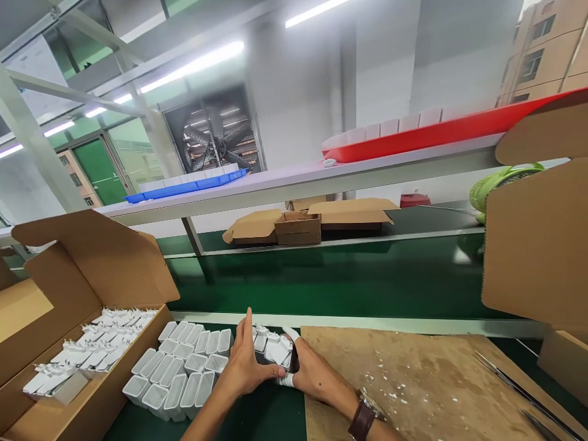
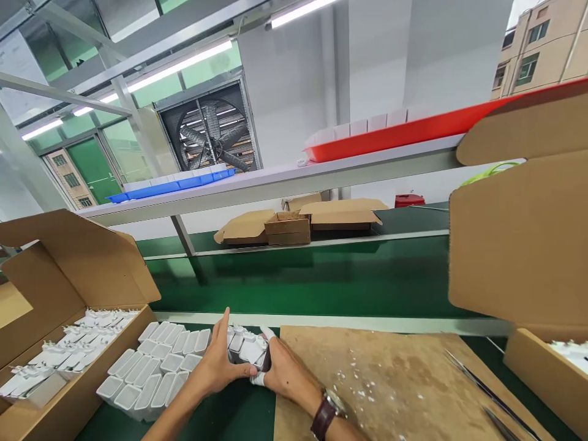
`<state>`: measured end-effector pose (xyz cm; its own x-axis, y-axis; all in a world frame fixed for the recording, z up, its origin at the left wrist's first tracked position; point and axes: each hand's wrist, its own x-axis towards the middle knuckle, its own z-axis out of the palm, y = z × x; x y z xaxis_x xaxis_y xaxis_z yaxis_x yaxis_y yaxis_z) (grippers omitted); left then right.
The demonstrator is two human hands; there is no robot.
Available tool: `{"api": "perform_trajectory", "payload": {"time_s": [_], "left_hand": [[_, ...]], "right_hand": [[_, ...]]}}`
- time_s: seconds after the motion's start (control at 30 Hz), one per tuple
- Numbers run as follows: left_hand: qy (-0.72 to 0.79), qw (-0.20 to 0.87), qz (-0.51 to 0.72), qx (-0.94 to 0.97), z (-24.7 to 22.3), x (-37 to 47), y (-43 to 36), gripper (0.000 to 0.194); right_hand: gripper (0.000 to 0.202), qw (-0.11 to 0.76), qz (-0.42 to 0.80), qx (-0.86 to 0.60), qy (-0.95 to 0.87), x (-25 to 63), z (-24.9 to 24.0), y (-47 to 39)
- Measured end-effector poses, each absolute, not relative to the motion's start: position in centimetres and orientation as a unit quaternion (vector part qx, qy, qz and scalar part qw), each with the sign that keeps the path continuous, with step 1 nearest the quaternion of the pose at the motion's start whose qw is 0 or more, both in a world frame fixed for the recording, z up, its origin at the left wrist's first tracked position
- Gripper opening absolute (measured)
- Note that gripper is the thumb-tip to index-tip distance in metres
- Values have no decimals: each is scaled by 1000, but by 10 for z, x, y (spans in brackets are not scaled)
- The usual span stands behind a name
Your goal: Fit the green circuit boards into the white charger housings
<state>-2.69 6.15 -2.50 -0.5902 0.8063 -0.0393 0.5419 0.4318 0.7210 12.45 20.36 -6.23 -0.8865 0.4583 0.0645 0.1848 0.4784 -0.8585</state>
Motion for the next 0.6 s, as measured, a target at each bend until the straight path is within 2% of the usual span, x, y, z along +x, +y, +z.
{"api": "perform_trajectory", "payload": {"time_s": [0.23, 0.6], "left_hand": [[841, 162, 358, 371, -26, -17, 58, 144], [884, 117, 309, 331, -6, 1, 87, 142]], "right_hand": [[85, 165, 471, -202, -843, 128, -66, 221], [94, 220, 509, -183, -812, 117, -82, 246]]}}
